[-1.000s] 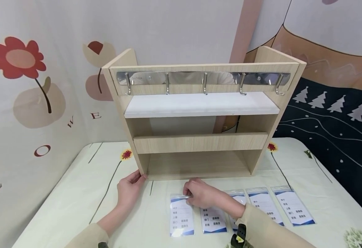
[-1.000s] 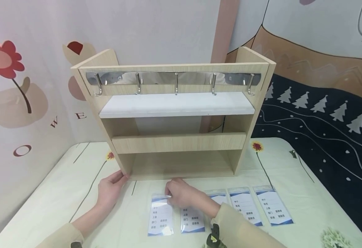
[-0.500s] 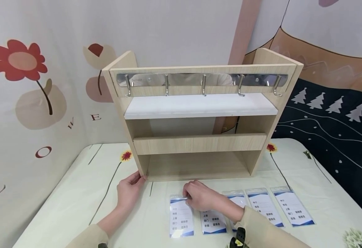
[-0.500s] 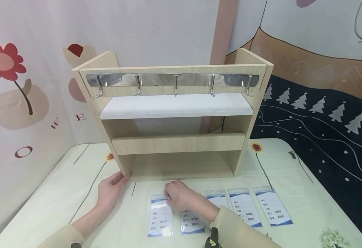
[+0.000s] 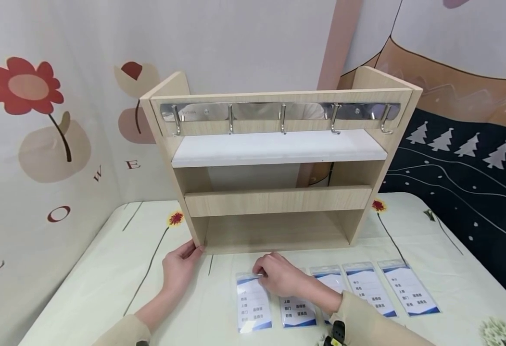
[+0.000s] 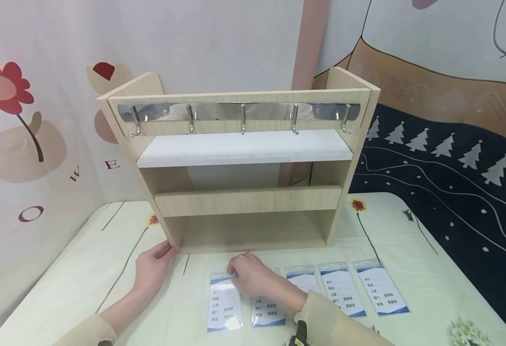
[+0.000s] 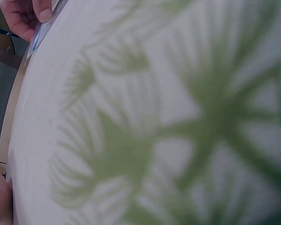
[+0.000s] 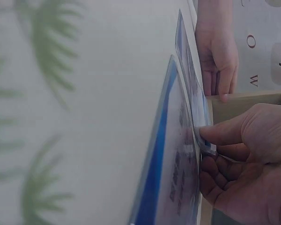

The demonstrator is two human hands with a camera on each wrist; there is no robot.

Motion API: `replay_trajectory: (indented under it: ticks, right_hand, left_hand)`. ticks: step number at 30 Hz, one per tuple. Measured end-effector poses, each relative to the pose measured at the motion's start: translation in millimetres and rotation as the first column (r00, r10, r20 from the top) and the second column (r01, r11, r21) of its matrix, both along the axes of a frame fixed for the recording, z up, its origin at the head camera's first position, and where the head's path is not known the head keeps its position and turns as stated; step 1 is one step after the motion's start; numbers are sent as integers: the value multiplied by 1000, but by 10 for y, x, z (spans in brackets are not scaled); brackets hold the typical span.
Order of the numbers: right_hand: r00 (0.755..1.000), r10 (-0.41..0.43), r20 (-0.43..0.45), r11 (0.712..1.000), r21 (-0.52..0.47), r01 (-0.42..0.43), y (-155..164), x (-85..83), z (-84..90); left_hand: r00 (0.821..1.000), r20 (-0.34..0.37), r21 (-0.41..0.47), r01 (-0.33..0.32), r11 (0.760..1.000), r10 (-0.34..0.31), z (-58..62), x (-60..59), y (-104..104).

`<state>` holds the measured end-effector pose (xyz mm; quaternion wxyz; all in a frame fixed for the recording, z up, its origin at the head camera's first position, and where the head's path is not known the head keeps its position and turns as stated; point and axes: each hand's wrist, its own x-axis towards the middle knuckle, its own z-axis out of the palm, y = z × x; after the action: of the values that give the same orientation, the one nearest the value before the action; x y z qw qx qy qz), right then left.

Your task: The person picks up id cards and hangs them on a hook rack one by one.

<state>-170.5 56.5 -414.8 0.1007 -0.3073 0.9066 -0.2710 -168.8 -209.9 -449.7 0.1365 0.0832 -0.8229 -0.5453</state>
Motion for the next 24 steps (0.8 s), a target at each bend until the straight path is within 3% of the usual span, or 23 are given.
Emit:
replay_trajectory:
  ticks: [15, 24]
  right_hand:
    - [993, -6, 121, 980, -196, 29, 51, -36, -4]
    - [990, -2, 138, 973, -226, 33, 65, -61, 30]
  left_hand:
    - [1000, -24, 8, 1, 1000, -1, -12, 4, -1]
    - [1000, -25, 11, 7, 1000, -7, -15, 4, -1]
